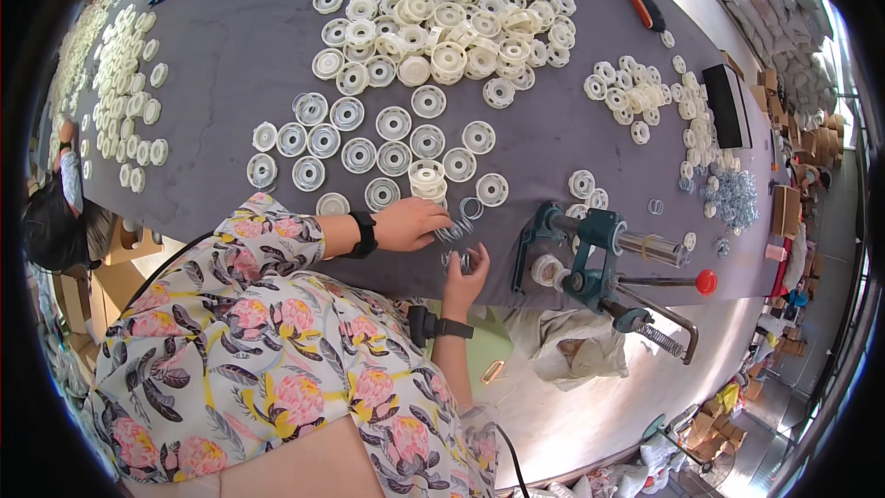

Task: The person uses a manual press to assemble a white plastic component, then gathers a pile of plastic caps and metal springs to begin inserting the springs into the caps by hand.

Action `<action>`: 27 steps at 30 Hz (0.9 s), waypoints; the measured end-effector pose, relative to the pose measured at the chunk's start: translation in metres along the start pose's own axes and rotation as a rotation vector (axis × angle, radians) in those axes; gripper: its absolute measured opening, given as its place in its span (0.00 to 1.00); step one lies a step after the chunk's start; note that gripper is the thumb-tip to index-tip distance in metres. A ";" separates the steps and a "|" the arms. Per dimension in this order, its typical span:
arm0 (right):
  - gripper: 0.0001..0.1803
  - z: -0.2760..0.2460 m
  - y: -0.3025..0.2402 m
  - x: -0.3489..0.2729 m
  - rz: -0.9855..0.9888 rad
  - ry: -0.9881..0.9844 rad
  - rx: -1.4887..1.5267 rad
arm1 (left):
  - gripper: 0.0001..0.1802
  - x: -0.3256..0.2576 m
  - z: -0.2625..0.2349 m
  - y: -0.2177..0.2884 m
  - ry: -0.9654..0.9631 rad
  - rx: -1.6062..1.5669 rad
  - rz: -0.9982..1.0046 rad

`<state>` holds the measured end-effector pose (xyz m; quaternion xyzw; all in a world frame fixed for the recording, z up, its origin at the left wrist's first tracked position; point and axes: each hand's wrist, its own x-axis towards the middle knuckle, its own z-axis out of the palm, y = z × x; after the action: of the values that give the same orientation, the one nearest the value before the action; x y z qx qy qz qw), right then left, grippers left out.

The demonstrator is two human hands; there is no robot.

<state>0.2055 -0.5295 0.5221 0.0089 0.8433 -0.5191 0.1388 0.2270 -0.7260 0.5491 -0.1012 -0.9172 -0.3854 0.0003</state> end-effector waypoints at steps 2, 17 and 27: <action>0.25 -0.003 -0.009 0.001 0.125 0.007 0.216 | 0.27 0.003 -0.010 0.011 -0.040 -0.168 0.004; 0.17 0.009 -0.047 0.009 0.491 -0.406 0.752 | 0.26 -0.023 -0.025 0.007 -0.006 -0.971 -0.528; 0.15 0.017 -0.090 0.001 0.107 -0.450 0.461 | 0.26 -0.037 -0.051 -0.005 0.058 -1.235 -0.473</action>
<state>0.1941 -0.5863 0.5933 -0.0306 0.6502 -0.6773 0.3429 0.2587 -0.7719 0.5787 0.1316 -0.5249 -0.8327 -0.1178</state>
